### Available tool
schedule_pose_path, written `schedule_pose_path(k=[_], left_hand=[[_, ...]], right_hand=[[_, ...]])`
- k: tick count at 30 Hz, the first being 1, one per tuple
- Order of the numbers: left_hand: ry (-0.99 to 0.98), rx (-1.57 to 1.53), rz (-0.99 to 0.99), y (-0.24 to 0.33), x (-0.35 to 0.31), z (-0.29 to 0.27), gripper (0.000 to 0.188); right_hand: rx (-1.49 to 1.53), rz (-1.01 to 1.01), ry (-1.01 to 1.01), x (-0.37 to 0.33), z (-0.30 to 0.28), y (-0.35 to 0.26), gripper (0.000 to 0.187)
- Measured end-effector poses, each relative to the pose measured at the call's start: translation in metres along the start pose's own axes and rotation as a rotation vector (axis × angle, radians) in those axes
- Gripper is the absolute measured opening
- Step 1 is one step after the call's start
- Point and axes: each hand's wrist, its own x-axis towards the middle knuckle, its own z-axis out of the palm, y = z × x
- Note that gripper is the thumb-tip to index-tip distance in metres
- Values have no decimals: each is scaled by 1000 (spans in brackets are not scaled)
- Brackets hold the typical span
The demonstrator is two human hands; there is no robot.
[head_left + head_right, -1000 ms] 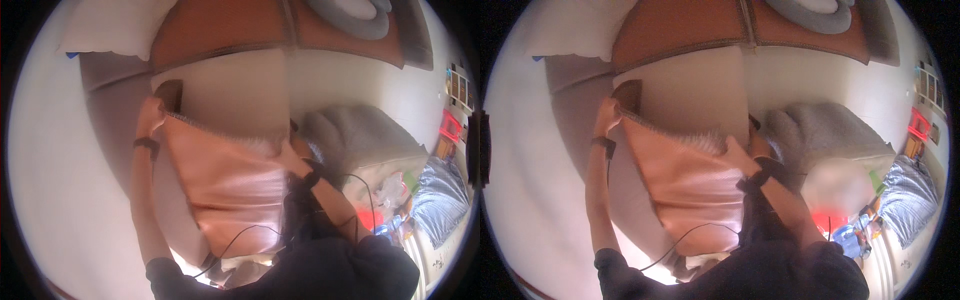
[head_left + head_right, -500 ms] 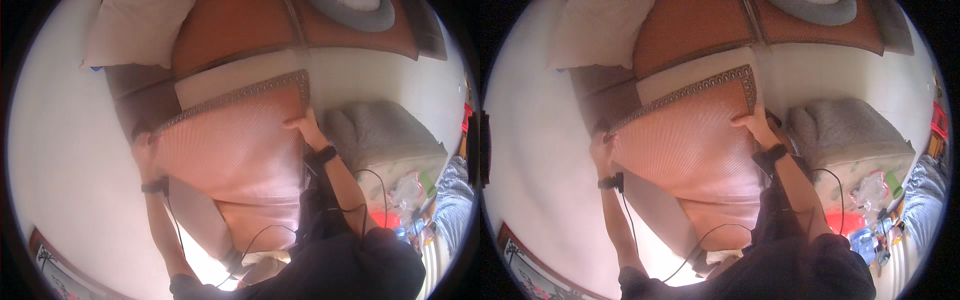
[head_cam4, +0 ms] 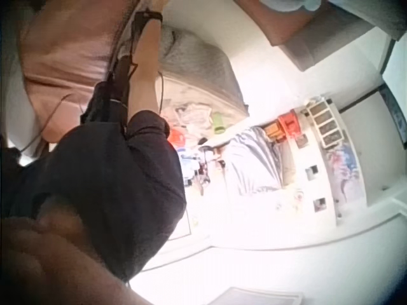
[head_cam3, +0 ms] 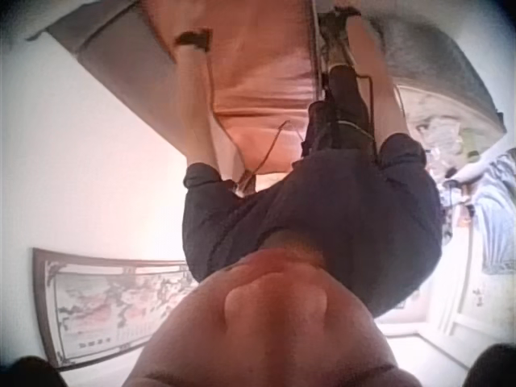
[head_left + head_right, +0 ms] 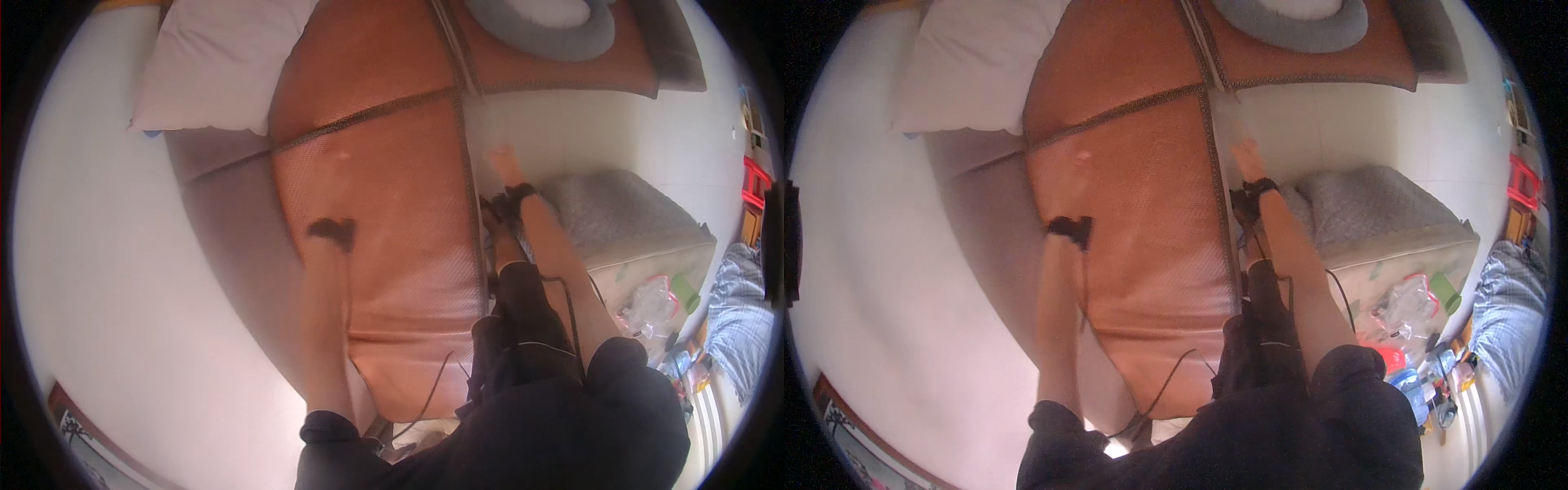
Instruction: Arranging pillows and placing a bamboo mat on a sofa.
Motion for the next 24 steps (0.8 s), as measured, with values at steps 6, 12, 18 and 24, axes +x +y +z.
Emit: schedule_pose_path(k=[6, 12, 18, 24], left_hand=[[-684, 241, -20, -16, -193, 216, 35], [-765, 22, 75, 1, -304, 296, 34], [-446, -161, -243, 13, -349, 281, 29], [-63, -327, -364, -25, -366, 237, 34]], right_hand=[[-331, 12, -361, -65, -33, 117, 40], [-465, -91, -570, -118, -37, 141, 27], [132, 212, -488, -130, -9, 82, 18], [29, 131, -569, -140, 26, -5, 14]])
